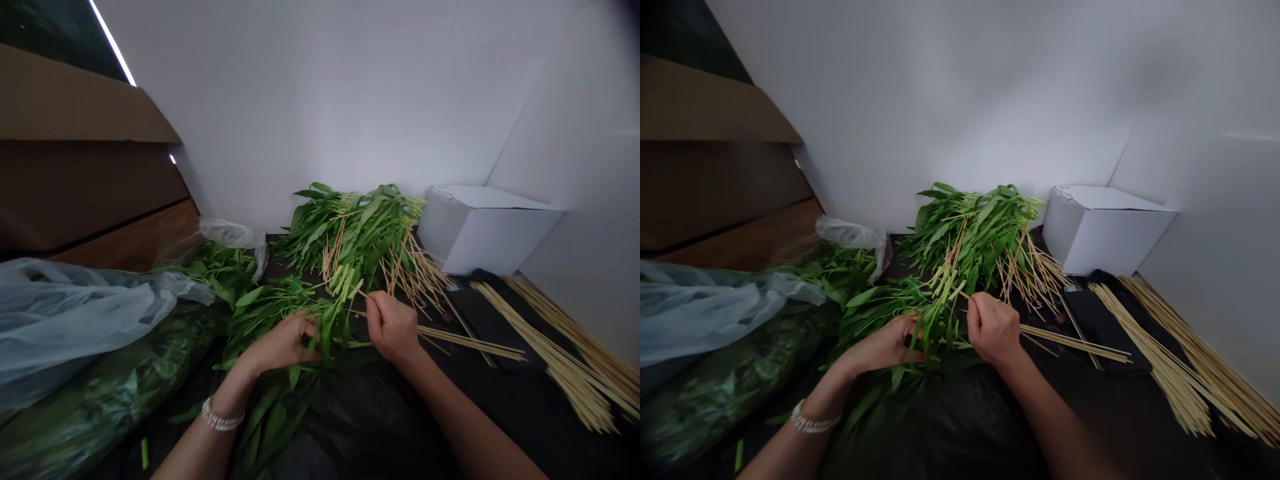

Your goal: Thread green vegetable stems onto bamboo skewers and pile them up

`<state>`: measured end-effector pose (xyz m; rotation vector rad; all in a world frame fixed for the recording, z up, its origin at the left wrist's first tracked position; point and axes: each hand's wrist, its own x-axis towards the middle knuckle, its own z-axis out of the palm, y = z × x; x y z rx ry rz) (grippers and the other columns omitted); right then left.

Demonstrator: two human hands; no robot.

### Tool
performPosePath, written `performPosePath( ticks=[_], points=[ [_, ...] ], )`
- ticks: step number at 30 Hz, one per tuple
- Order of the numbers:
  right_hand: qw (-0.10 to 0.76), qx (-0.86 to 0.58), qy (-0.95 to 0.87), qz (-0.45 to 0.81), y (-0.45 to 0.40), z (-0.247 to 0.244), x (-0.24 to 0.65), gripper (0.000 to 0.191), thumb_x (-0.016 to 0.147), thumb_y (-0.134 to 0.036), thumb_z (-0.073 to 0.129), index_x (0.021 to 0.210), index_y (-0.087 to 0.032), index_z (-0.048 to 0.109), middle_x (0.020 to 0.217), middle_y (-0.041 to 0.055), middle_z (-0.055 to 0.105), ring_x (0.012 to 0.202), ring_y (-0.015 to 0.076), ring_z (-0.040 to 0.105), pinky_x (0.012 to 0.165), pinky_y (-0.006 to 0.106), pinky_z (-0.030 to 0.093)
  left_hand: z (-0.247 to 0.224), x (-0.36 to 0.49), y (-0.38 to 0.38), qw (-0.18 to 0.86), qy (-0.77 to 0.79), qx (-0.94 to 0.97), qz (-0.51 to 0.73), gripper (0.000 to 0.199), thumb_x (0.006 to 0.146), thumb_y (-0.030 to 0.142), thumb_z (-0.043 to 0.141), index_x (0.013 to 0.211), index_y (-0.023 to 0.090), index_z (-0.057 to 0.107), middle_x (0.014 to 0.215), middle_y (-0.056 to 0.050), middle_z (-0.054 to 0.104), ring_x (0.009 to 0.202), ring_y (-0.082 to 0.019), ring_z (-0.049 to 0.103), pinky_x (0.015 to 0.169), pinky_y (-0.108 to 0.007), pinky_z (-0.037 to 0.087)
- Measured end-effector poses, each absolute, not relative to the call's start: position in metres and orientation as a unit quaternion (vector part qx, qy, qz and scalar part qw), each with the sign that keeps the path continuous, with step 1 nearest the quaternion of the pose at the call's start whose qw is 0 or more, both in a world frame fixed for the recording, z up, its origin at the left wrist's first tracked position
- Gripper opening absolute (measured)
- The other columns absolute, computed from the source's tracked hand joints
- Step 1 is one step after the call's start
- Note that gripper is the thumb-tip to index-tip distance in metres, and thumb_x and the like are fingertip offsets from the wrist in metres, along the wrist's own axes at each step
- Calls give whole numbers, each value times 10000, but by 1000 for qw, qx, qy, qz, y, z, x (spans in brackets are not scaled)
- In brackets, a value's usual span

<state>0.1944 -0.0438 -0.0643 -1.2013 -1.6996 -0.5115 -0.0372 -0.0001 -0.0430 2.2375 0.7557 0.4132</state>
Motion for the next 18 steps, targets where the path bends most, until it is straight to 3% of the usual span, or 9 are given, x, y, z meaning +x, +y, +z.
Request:
performPosePath(
  ticks=[7, 12, 18],
  points=[
    [488, -491, -690, -211, -44, -64, 195, 178, 951, -191, 431, 849, -169, 577, 645, -3, 569, 554, 116, 525, 590, 253, 349, -43, -44, 10, 487, 371, 748, 255, 181, 688, 297, 740, 690, 149, 635, 616, 32, 561, 576, -110, 488, 558, -219, 381],
    [500, -486, -683, -217, -45, -64, 195, 182, 953, -183, 423, 870, -153, 582, 653, 4, 584, 548, 115, 532, 587, 250, 356, -41, -54, 22, 437, 423, 717, 342, 298, 630, 335, 797, 847, 145, 726, 696, -11, 676, 655, -151, 578, 645, -260, 444],
    [490, -473, -699, -219, -46, -64, 192, 196, 958, -189, 409, 886, -150, 587, 667, 20, 611, 557, 121, 551, 588, 256, 365, -41, -59, 32, 402, 482, 568, 533, 334, 574, 379, 829, 793, 149, 728, 757, -41, 725, 699, -159, 616, 686, -250, 469]
  ],
)
